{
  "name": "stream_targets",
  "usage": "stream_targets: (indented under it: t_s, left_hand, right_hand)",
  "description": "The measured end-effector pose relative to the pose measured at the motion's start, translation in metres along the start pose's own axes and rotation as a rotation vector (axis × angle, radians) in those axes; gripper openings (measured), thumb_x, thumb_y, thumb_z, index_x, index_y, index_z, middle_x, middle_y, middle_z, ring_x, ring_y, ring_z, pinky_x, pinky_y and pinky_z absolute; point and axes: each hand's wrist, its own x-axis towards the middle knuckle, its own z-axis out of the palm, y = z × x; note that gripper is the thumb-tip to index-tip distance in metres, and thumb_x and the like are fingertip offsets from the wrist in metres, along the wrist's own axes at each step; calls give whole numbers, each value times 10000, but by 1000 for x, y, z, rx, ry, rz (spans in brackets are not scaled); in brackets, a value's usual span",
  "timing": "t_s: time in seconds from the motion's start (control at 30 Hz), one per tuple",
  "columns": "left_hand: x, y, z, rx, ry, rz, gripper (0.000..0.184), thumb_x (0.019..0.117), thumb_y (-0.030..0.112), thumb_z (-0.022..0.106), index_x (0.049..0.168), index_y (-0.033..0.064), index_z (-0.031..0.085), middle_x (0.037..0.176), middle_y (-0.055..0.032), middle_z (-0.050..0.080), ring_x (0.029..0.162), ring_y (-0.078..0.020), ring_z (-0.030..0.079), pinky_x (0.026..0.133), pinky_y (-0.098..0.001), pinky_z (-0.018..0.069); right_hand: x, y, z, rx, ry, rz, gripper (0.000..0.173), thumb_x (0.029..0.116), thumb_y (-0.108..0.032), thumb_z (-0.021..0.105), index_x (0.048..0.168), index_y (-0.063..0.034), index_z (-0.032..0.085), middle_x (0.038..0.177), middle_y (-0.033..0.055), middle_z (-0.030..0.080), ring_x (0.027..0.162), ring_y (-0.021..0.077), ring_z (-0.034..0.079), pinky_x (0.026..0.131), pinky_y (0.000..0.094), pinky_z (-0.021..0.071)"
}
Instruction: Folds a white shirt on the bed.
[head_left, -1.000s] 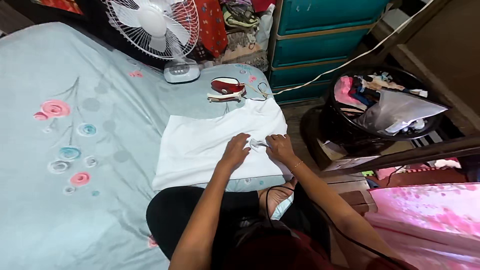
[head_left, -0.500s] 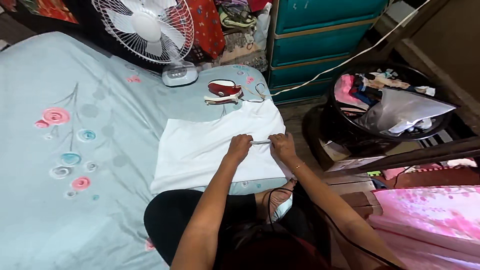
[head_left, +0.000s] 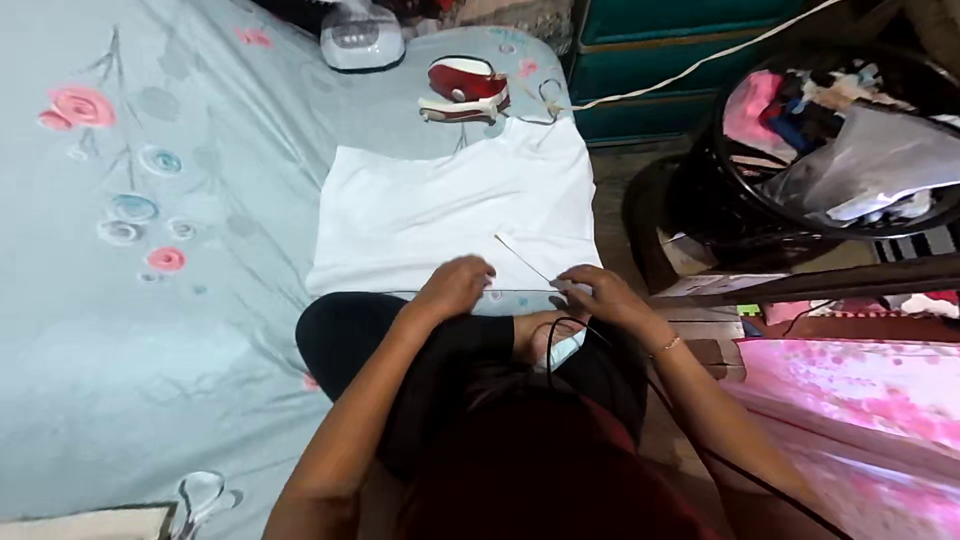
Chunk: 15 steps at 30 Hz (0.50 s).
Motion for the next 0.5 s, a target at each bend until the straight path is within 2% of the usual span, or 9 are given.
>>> stream_targets:
  t_s: [0.07,0.13,0.2,0.23,0.27,0.37,0.5]
  left_hand:
    - [-45,20,-14,-141,-222,-42,263,1049,133,581,1233,-4,712,1209,-187,716,1155,-305,679,1069,-490,492]
    - [-86,31,-9,-232,-308,24,252,1027,124,616,1204,-19,724,1166,-187,737,1100,-296,709,1032,-481,523]
    - [-115,39,0,-317,-313,59,237,1004,97,642,1180,-32,733,1173,-188,739,1113,-289,711,1028,-467,530]
    - [-124,43,4,-340,-307,46,239,1006,93,636,1185,-33,731,1200,-187,732,1147,-283,699,1047,-452,518]
    - [-131,47,6,-352,-292,20,244,1014,89,620,1196,-34,726,1226,-186,723,1180,-280,685,1070,-437,502]
    - [-145,50,15,-365,-191,-6,239,1021,34,573,1189,-50,721,1235,-193,716,1194,-283,677,1083,-415,494]
    - [-160,54,25,-381,-67,-77,234,993,-3,588,1169,-42,737,1204,-189,728,1167,-261,691,1066,-394,509]
  right_hand:
    - [-9,-8,-1,143,-196,18,277,1049,-140,554,1196,25,720,1157,207,725,1076,298,697,1010,481,520]
    - [-20,-13,12,287,-380,11,259,1048,-83,526,1139,54,726,1010,157,735,921,178,689,915,377,547]
    - [-27,-17,27,528,-491,11,230,1032,-30,494,1017,54,708,855,19,710,768,25,652,787,237,562]
    - [-31,-17,36,671,-515,26,225,1017,-19,488,964,17,704,806,-46,709,721,-9,652,736,203,567]
    - [-33,-15,44,794,-530,57,225,1007,-17,483,948,-16,700,793,-75,710,696,-9,653,703,198,567]
    - [-40,-7,59,1012,-508,144,260,988,-47,478,959,-104,730,830,-88,745,669,11,669,650,202,573]
    - [-57,-1,67,996,-435,134,161,910,-93,620,993,-137,750,956,-111,750,804,-26,663,752,184,556]
